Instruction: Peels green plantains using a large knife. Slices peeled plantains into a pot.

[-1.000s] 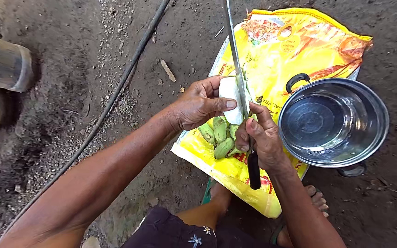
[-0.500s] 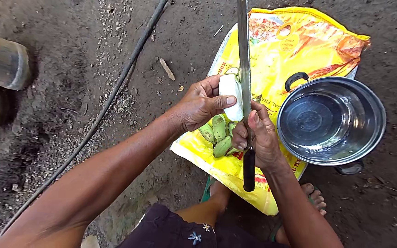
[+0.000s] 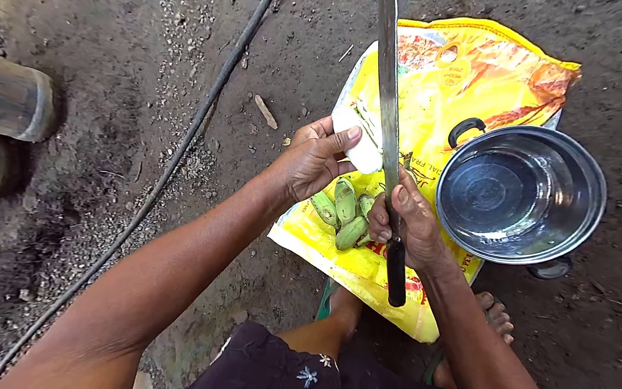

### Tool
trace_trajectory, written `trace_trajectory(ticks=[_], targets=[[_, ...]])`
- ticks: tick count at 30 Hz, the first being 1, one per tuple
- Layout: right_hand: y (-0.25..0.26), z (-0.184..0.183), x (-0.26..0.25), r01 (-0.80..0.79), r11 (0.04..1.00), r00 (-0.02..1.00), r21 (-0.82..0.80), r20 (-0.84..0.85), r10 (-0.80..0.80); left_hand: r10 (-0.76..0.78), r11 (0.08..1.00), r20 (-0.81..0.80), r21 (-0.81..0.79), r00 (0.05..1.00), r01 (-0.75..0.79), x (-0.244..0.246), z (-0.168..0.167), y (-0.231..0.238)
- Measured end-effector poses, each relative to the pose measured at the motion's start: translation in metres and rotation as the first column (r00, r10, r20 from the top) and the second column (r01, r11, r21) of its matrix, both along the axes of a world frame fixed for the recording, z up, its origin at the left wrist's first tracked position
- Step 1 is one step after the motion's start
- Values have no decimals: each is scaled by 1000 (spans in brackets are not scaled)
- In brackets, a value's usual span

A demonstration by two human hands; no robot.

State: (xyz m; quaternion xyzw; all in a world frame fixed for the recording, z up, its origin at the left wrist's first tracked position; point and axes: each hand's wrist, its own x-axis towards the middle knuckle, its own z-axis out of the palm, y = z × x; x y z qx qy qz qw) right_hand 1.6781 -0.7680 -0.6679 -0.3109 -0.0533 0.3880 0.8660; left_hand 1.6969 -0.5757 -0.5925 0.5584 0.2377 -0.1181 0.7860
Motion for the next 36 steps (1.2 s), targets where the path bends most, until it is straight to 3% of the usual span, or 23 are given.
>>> trace_trajectory(ticks=[8,19,25,31,36], targets=[[11,0,-7,125,963,975,-237,210,-75,74,996,-28,-42,997,-75,-2,-3,-5],[5,1,-3,210,898,923,-387,381,-51,72,997,-54,-35,996,-74,-5,-2,-3],[5,-2,-3,171,944,948,-283,308,-80,26,998,-28,-52,999,-28,-5,-3,1],[-5,-3,6,191,912,884,-364,467,2,4,999,-80,-41,997,-7,-5,2,2],[-2,-7,2,136,957,939,-255,341,-42,-30,998,-31,-61,999,28,-5,-2,5]])
